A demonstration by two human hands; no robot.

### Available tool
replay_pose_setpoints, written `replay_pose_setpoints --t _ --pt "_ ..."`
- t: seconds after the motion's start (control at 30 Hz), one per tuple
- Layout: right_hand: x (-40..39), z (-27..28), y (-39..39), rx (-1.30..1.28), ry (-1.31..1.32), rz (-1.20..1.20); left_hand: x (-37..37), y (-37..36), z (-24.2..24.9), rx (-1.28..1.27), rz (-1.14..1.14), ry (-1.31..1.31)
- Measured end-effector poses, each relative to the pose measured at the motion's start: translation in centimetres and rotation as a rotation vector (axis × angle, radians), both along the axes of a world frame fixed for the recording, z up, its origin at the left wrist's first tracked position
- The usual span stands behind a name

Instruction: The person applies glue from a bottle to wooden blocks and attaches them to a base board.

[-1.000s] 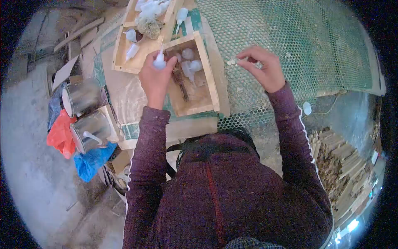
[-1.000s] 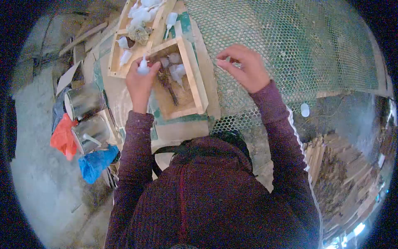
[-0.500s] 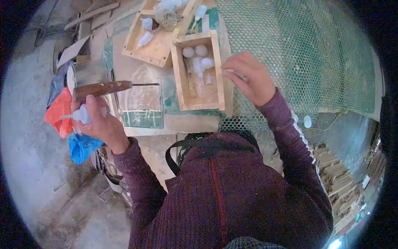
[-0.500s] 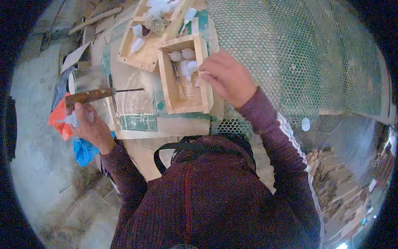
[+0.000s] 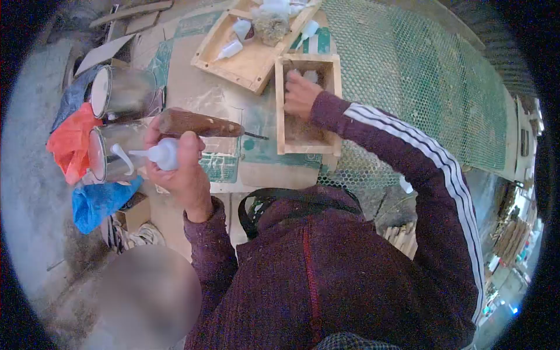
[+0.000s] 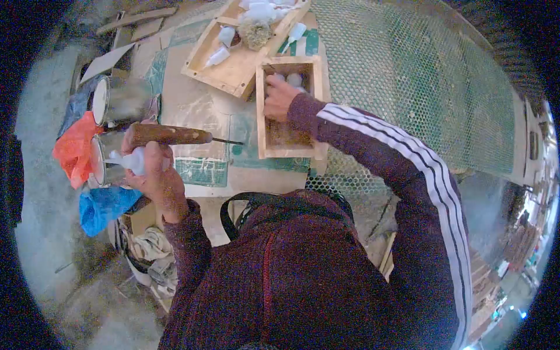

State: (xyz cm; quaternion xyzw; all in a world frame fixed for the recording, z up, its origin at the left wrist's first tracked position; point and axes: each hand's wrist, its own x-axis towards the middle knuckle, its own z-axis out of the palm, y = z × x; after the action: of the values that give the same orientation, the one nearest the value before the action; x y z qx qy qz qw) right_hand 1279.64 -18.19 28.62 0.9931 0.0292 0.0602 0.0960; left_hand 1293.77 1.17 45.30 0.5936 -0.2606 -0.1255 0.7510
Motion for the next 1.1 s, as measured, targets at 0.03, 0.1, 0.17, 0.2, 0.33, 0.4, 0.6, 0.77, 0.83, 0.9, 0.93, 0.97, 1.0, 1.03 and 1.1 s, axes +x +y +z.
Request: replay_pose_setpoints --t 0.03,0.1,0.17,0.2,0.33,0.4,0.6,0.77,0.83,0.9,0.93,0.97,1.0,1.03,1.1 --pt "-0.1 0.3 -0.6 -0.009 0.011 0.004 0.4 0.4 -0.2 -0.009 0.004 0.011" --pt "-0.3 1.5 -1.9 0.093 0.046 0.121 1.3 1.1 -0.6 0.028 -0.017 -0.002" --pt "-0.7 4.7 -2.0 0.071 -0.006 0.170 2.2 1.7 -0.8 0.005 -0.019 0.036" --pt "-1.0 6.1 -2.0 0.200 -0.010 0.139 2.5 1.9 -0.9 -0.012 -0.027 0.065" --pt "-2.9 11.2 -1.1 1.017 -0.150 -0.148 3.1 0.8 -0.4 -0.111 0.011 0.248" --pt "-3.8 12.9 -0.4 1.689 -0.304 -0.372 2.9 -0.3 -0.8 -0.147 -0.062 0.330" --pt "-7.2 15.3 3.8 2.108 -0.520 -0.640 -1.0 -5.0 -2.6 -0.081 -0.248 0.262" --pt "-9.3 16.6 6.5 2.172 -0.631 -0.726 -4.1 -7.0 -6.5 0.041 -0.491 0.194" --pt "-9.8 16.4 7.5 2.109 -0.697 -0.748 -4.3 -7.0 -7.1 0.167 -0.581 0.151" --pt "-10.2 16.1 8.3 2.047 -0.750 -0.768 -4.3 -7.1 -8.1 0.223 -0.652 -0.066" --pt "-10.3 16.0 8.8 1.973 -0.768 -0.777 -4.4 -6.4 -7.9 0.309 -0.702 -0.070" --pt "-10.4 15.7 9.3 1.902 -0.780 -0.785 -4.7 -5.9 -7.7 0.315 -0.712 -0.069" --pt "-10.5 15.3 9.9 1.906 -0.781 -0.794 -5.0 -5.4 -7.6 0.316 -0.803 -0.053" --pt "-10.8 14.9 10.6 1.944 -0.857 -0.806 -5.2 -4.8 -7.6 0.316 -0.892 -0.036" --pt "-11.3 14.6 12.6 1.993 -0.925 -0.832 -5.6 -2.6 -8.6 0.399 -1.027 -0.064"
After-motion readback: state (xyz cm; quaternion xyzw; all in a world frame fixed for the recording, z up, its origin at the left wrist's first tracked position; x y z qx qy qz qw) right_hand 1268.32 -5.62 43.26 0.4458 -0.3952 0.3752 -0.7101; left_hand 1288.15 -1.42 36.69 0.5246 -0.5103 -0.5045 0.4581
